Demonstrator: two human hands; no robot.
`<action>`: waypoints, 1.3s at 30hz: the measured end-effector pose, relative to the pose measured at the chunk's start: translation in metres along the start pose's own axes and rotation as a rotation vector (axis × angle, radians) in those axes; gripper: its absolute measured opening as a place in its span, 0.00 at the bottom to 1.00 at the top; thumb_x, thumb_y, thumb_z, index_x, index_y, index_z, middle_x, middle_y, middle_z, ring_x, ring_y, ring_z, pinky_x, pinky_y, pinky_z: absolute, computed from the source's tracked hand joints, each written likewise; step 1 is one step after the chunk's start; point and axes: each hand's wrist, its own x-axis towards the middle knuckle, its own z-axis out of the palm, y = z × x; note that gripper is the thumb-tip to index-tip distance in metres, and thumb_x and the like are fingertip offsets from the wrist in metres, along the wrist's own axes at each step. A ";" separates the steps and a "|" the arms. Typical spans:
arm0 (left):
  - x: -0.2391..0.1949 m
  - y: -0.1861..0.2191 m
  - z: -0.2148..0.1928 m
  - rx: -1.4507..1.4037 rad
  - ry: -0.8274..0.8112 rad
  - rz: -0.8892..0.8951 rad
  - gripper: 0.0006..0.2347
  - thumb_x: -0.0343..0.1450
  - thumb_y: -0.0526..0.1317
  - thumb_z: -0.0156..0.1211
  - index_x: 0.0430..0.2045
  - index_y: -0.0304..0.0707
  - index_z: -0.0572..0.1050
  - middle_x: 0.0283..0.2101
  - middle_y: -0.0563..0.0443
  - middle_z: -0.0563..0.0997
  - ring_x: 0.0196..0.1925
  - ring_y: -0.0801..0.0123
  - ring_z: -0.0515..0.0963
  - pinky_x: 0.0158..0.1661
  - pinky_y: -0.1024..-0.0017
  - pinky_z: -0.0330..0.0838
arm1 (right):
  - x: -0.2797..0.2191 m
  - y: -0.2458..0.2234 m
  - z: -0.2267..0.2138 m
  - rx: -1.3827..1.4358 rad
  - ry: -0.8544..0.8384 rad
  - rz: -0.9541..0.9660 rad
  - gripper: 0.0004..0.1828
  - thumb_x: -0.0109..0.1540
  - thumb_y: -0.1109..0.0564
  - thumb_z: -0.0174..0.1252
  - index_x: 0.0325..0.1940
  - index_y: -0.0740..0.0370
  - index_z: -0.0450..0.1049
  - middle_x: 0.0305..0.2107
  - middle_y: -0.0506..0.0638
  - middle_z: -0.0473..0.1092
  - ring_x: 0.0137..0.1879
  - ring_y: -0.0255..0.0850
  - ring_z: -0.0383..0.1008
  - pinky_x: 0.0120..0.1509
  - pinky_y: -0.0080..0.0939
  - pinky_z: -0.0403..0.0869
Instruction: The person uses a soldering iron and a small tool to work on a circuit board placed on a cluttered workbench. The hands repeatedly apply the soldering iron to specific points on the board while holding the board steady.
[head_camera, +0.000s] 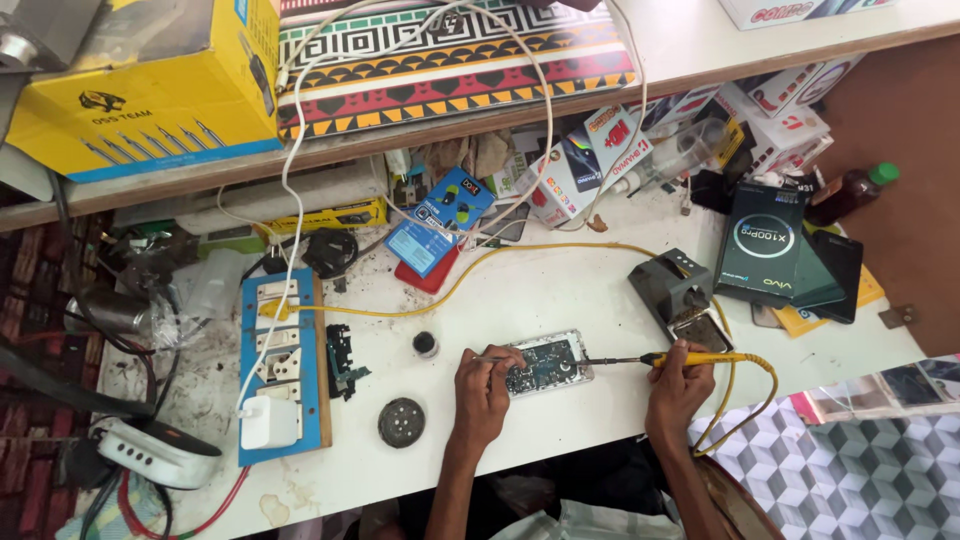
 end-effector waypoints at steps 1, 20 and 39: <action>0.000 0.000 -0.001 0.003 -0.014 -0.018 0.09 0.74 0.31 0.50 0.23 0.33 0.74 0.33 0.51 0.86 0.29 0.66 0.78 0.41 0.68 0.60 | -0.001 0.000 0.000 0.024 -0.012 0.004 0.12 0.74 0.53 0.51 0.43 0.65 0.65 0.21 0.46 0.63 0.23 0.30 0.61 0.27 0.31 0.61; -0.001 0.000 0.001 0.013 0.025 0.083 0.06 0.74 0.29 0.51 0.26 0.35 0.73 0.35 0.51 0.86 0.30 0.66 0.77 0.40 0.68 0.60 | 0.000 -0.001 0.002 0.052 0.006 0.026 0.11 0.73 0.54 0.50 0.44 0.65 0.66 0.21 0.46 0.63 0.23 0.30 0.62 0.27 0.32 0.64; 0.000 -0.002 0.000 0.055 -0.030 -0.045 0.10 0.75 0.31 0.51 0.24 0.34 0.77 0.34 0.52 0.87 0.27 0.68 0.74 0.42 0.68 0.59 | 0.003 0.007 -0.005 0.147 0.022 0.082 0.11 0.74 0.53 0.50 0.43 0.63 0.64 0.22 0.43 0.61 0.22 0.28 0.57 0.27 0.31 0.61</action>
